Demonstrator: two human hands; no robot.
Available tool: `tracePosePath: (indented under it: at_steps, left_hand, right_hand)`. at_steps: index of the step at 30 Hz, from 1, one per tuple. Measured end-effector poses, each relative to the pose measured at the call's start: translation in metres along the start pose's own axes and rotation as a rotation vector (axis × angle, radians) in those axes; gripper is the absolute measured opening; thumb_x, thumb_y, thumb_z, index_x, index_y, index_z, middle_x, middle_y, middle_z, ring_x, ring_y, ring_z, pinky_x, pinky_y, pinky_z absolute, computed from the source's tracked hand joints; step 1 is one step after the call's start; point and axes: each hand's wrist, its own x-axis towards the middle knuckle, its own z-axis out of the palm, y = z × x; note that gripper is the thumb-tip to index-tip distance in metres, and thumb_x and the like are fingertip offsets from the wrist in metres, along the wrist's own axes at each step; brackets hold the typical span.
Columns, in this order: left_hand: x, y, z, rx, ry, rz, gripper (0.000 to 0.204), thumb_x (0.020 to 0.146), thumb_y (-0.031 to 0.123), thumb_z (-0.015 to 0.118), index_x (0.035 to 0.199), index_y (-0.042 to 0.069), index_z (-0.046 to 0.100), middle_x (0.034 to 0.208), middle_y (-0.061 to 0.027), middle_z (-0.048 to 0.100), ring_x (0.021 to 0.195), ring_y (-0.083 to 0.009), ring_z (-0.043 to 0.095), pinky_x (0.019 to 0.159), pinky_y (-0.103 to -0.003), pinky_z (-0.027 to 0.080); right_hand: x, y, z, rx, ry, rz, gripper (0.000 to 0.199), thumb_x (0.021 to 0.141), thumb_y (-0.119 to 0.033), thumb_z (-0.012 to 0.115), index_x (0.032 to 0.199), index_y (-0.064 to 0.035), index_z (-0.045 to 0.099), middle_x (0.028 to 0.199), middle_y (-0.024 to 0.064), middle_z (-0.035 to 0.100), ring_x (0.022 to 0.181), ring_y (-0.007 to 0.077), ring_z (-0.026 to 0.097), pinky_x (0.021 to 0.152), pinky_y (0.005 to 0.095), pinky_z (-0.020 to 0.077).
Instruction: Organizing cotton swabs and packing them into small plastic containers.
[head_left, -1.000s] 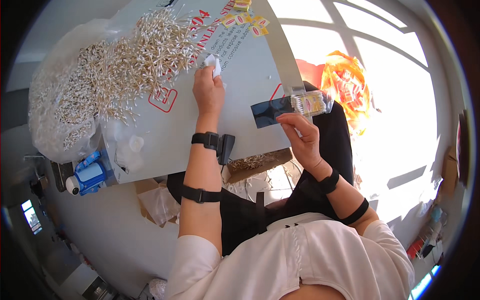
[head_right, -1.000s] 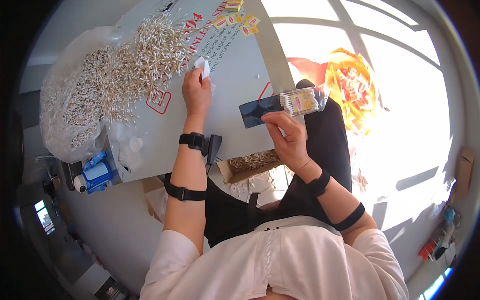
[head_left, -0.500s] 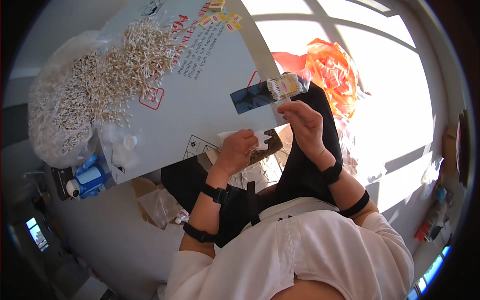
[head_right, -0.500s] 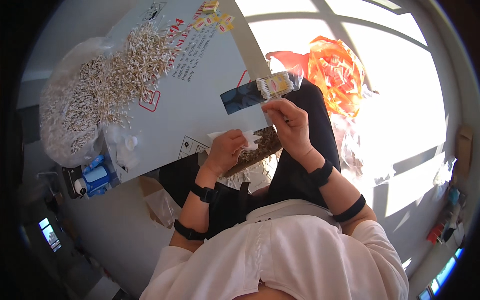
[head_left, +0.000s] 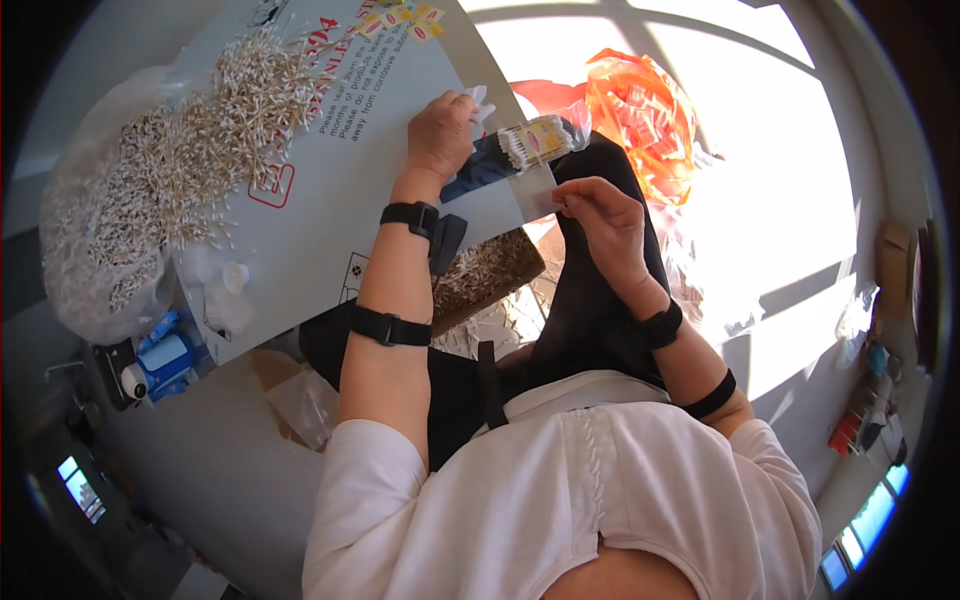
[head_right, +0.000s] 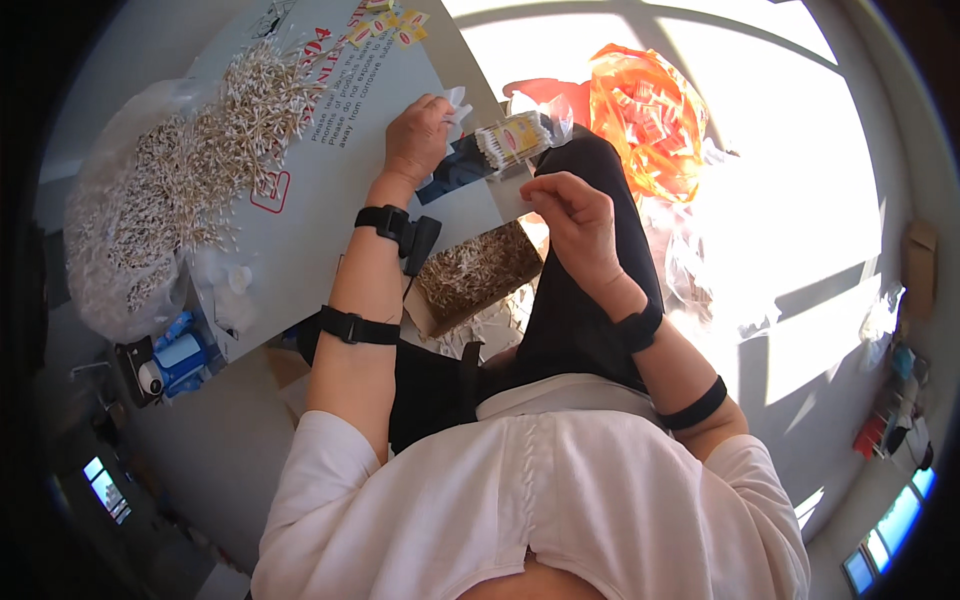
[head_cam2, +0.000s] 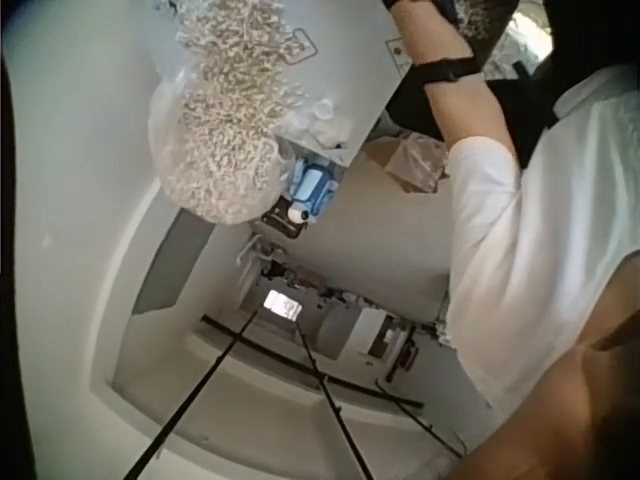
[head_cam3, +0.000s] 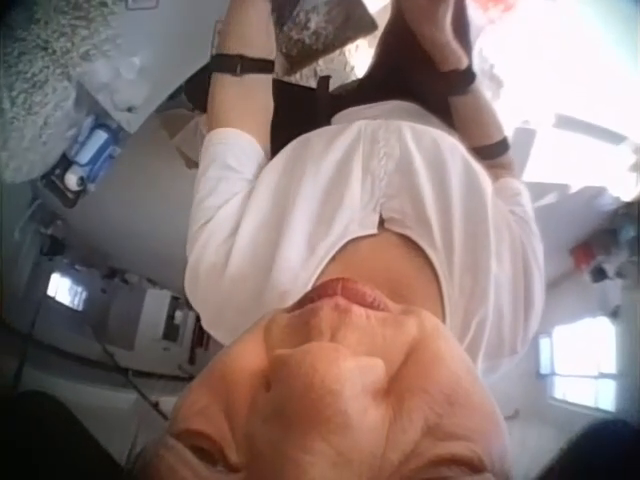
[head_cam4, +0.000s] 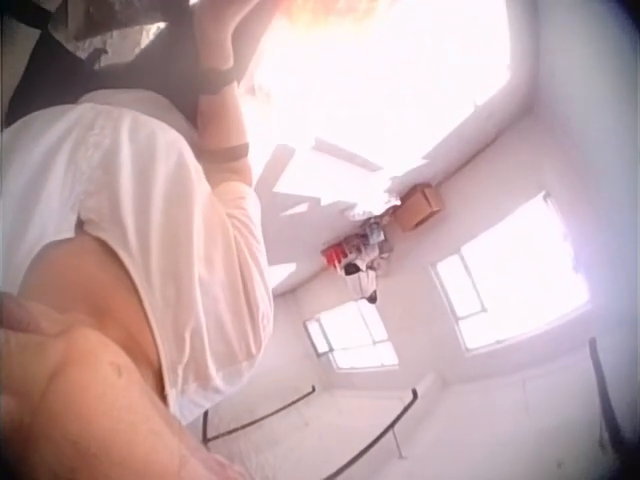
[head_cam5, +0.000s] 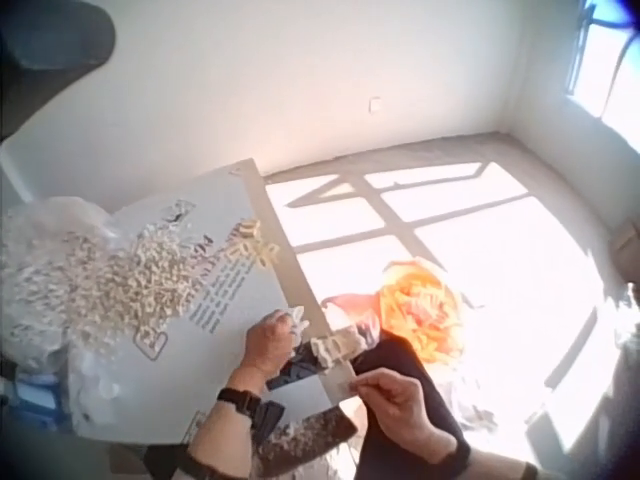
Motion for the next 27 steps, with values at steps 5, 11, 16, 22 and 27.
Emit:
tracePosePath:
  at_steps: [5, 11, 16, 22, 27]
  left_hand:
    - [-0.119, 0.059, -0.017, -0.134, -0.233, 0.121, 0.009, 0.076, 0.001, 0.061, 0.083, 0.006, 0.056, 0.083, -0.0084, 0.057, 0.087, -0.0314, 0.063, 0.07, -0.041, 0.052]
    - [-0.149, 0.007, -0.077, -0.161, 0.075, -0.189, 0.021, 0.074, -0.008, 0.06, 0.092, 0.003, 0.058, 0.09, -0.0141, 0.059, 0.085, -0.037, 0.06, 0.069, -0.044, 0.048]
    - [-0.15, -0.092, -0.102, 0.294, 0.315, -0.493, 0.019, 0.078, -0.004, 0.06, 0.095, 0.005, 0.057, 0.095, -0.0145, 0.062, 0.09, -0.0381, 0.062, 0.074, -0.045, 0.051]
    - [-0.181, 0.031, -0.065, -0.113, -0.161, -0.052, 0.018, 0.074, -0.005, 0.059, 0.089, 0.004, 0.055, 0.087, -0.0121, 0.058, 0.084, -0.0351, 0.06, 0.068, -0.044, 0.051]
    - [-0.206, -0.012, -0.153, -0.088, 0.044, -0.357, 0.018, 0.077, -0.007, 0.059, 0.091, 0.005, 0.058, 0.086, -0.014, 0.056, 0.085, -0.0375, 0.059, 0.069, -0.043, 0.048]
  right_hand:
    - [-0.001, 0.009, -0.002, -0.001, -0.005, 0.019, 0.01, 0.092, 0.001, 0.059, 0.097, 0.0035, 0.067, 0.087, 0.0034, 0.068, 0.085, 0.0074, 0.062, 0.077, 0.0217, 0.0498]
    - [-0.001, 0.01, 0.008, -0.035, -0.089, 0.01, 0.009, 0.092, 0.001, 0.059, 0.097, 0.0036, 0.067, 0.087, 0.0027, 0.067, 0.085, 0.0076, 0.062, 0.076, 0.0224, 0.0502]
    - [-0.004, 0.007, 0.035, -0.003, -0.154, 0.056, 0.009, 0.092, 0.001, 0.058, 0.096, 0.003, 0.067, 0.087, 0.0031, 0.067, 0.085, 0.0075, 0.062, 0.075, 0.0227, 0.0503]
    - [0.006, 0.019, 0.034, -0.064, -0.166, 0.021, 0.01, 0.092, 0.002, 0.058, 0.096, 0.0026, 0.067, 0.088, 0.0031, 0.068, 0.084, 0.0074, 0.062, 0.075, 0.0222, 0.0496]
    - [0.017, 0.021, 0.047, -0.063, -0.214, 0.054, 0.01, 0.092, 0.002, 0.058, 0.097, 0.0023, 0.067, 0.088, 0.0029, 0.068, 0.083, 0.0075, 0.061, 0.074, 0.0221, 0.049]
